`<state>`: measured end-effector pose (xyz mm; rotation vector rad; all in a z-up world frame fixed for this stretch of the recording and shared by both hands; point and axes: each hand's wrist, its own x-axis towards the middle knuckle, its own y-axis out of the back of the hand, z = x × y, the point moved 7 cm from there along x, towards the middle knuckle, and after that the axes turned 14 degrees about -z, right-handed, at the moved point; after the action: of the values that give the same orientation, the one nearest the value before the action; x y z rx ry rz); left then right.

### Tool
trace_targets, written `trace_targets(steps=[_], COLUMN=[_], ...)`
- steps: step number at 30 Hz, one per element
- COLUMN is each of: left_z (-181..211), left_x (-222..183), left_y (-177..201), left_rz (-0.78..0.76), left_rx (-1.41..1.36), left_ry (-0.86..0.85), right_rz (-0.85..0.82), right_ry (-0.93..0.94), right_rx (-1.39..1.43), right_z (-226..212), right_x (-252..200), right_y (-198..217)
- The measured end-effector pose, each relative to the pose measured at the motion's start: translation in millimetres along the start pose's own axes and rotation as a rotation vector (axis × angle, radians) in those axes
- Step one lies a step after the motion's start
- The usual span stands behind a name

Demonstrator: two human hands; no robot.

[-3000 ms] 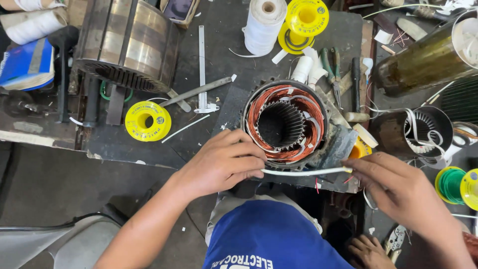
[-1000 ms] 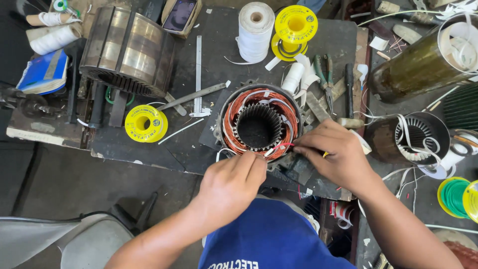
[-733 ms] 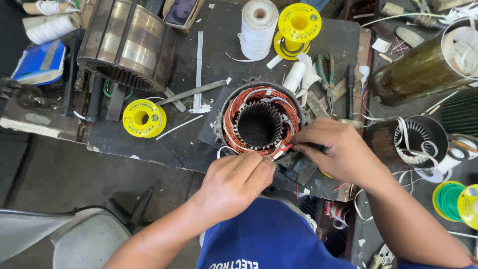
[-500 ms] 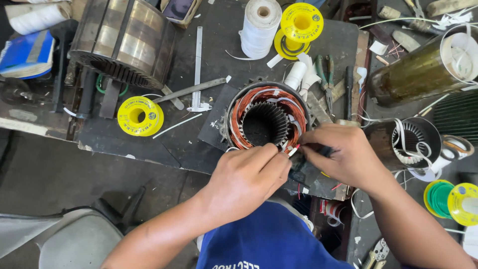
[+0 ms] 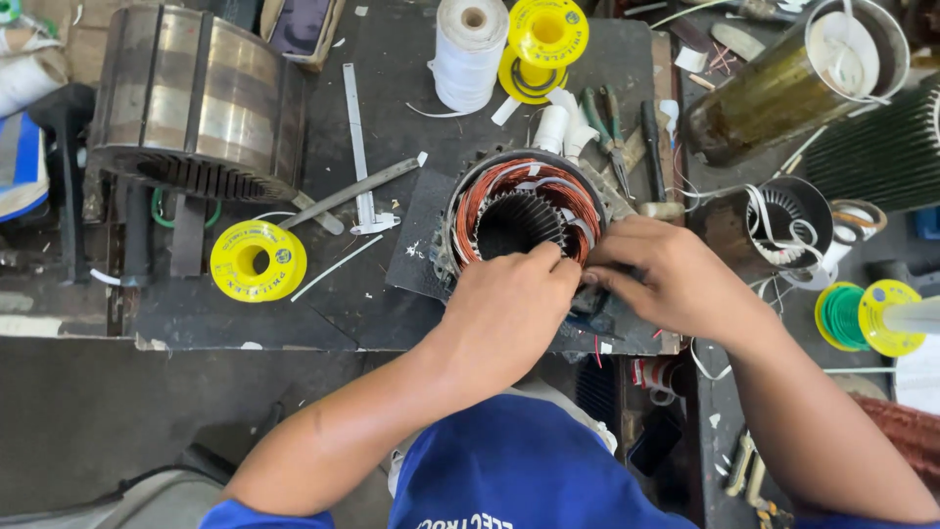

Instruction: Repairing an electric motor stator by seating windings with a hammer and block and organizing wires

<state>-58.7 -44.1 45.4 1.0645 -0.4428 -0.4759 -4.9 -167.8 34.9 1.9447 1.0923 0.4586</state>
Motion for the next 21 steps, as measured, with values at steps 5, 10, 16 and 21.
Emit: trace_targets(steps=[5,10,16,21], left_z=[-7.3,1.3,10.3,13.4], left_x=[6.6,6.0,-5.1,3.4], left_y=[-13.2,-15.1,-9.8,0.6], left_rz=[-0.008,-0.025,-0.168,-0.133], left_rx=[0.000,0.144,0.307,0.317], left_ry=[0.038,0.061,0.131,0.207], right_rz=[0.118,0.429,0.587,0.840], right_ry=[-0.080,-0.243,-0.403,-0.151], right_rx=[-0.024,0.179,0.594,0.636], right_z=[3.5,65.4,103.2,99.1], right_x=[-8.0,-70.7,-101.6,-83.7], right_y=[1.0,-11.5,-119.0,-126.5])
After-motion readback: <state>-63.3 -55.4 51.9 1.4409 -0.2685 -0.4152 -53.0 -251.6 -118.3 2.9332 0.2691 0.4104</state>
